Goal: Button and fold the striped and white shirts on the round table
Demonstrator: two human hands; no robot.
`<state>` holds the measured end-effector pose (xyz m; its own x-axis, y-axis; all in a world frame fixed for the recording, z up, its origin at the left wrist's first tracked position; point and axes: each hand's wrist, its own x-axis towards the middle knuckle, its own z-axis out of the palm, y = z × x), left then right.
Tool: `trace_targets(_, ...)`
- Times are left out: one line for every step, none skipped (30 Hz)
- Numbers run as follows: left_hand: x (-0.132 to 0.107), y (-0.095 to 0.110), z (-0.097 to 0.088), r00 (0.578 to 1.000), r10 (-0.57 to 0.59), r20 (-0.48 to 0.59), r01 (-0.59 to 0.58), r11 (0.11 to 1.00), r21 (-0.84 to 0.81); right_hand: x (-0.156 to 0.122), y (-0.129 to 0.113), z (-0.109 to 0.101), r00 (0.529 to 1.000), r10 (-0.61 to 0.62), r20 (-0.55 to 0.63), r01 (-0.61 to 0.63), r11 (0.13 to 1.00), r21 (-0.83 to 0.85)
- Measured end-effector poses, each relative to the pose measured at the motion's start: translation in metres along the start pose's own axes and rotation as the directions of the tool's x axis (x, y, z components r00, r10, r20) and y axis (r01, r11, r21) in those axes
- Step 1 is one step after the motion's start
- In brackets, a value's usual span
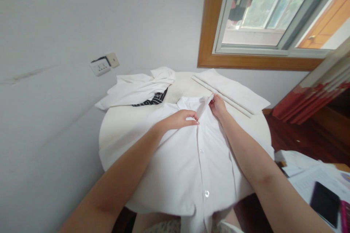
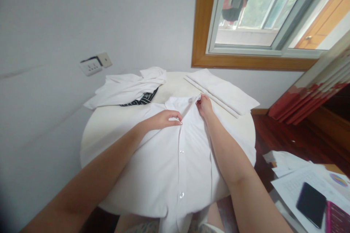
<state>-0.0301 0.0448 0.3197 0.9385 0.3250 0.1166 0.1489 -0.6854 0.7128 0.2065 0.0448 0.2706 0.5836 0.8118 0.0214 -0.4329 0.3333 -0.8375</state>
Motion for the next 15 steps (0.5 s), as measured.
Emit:
trace_targets(0.000,0.001,0.001,1.000,-0.010,-0.021,0.010,1.000,0.009,0.001,0.000,-0.001,1.000,-0.008,-0.003,0.008,1.000,-0.014)
trace_targets(0.000,0.001,0.002,0.999,-0.020,-0.041,0.021,1.000,0.020,0.003,0.000,-0.003,1.000,-0.017,-0.009,0.016,1.000,-0.026)
trace_targets(0.000,0.002,0.002,0.998,-0.028,-0.057,0.030,0.999,0.033,0.003,0.000,-0.004,1.000,-0.024,-0.017,0.023,0.999,-0.034)
trace_targets(0.000,0.002,0.003,0.997,-0.032,-0.071,0.036,0.998,0.050,0.004,0.000,-0.004,0.999,-0.029,-0.025,0.028,0.999,-0.039)
trace_targets(-0.001,0.003,0.003,0.996,-0.034,-0.085,0.040,0.997,0.073,0.004,0.000,-0.004,0.999,-0.033,-0.032,0.031,0.999,-0.041)
trace_targets(-0.001,0.003,0.004,0.995,-0.032,-0.096,0.042,0.994,0.103,0.003,-0.001,-0.004,0.999,-0.038,-0.033,0.037,0.998,-0.042)
trace_targets(-0.002,0.004,0.004,0.994,-0.028,-0.104,0.043,0.989,0.141,0.003,-0.001,-0.003,0.999,-0.044,-0.026,0.043,0.998,-0.035)
trace_targets(-0.002,0.005,0.004,0.994,-0.022,-0.107,0.041,0.982,0.185,0.002,-0.001,-0.002,0.999,-0.049,-0.014,0.049,0.999,-0.021)
trace_targets(-0.003,0.006,0.005,0.994,-0.013,-0.106,0.037,0.973,0.228,0.001,-0.002,-0.001,0.999,-0.052,-0.002,0.052,0.999,-0.001)
trace_targets(-0.003,0.007,0.005,0.995,-0.003,-0.102,0.030,0.963,0.268,0.000,-0.002,0.000,0.999,-0.050,0.006,0.050,0.999,0.020)
trace_targets(-0.003,0.008,0.006,0.995,0.008,-0.096,0.022,0.953,0.301,0.000,-0.002,0.001,0.999,-0.044,0.006,0.044,0.998,0.038)
trace_targets(-0.003,0.009,0.006,0.996,0.017,-0.090,0.013,0.946,0.325,-0.001,-0.003,0.001,0.999,-0.036,-0.001,0.036,0.998,0.049)
trace_targets(-0.003,0.010,0.006,0.996,0.025,-0.083,0.004,0.940,0.340,-0.001,-0.003,0.002,1.000,-0.028,-0.014,0.029,0.998,0.051)
trace_targets(-0.002,0.011,0.007,0.997,0.031,-0.075,-0.003,0.938,0.348,-0.001,-0.003,0.002,0.999,-0.023,-0.025,0.024,0.999,0.045)
trace_targets(-0.002,0.011,0.007,0.997,0.034,-0.067,-0.009,0.938,0.347,-0.001,-0.003,0.002,0.999,-0.022,-0.029,0.023,0.999,0.033)
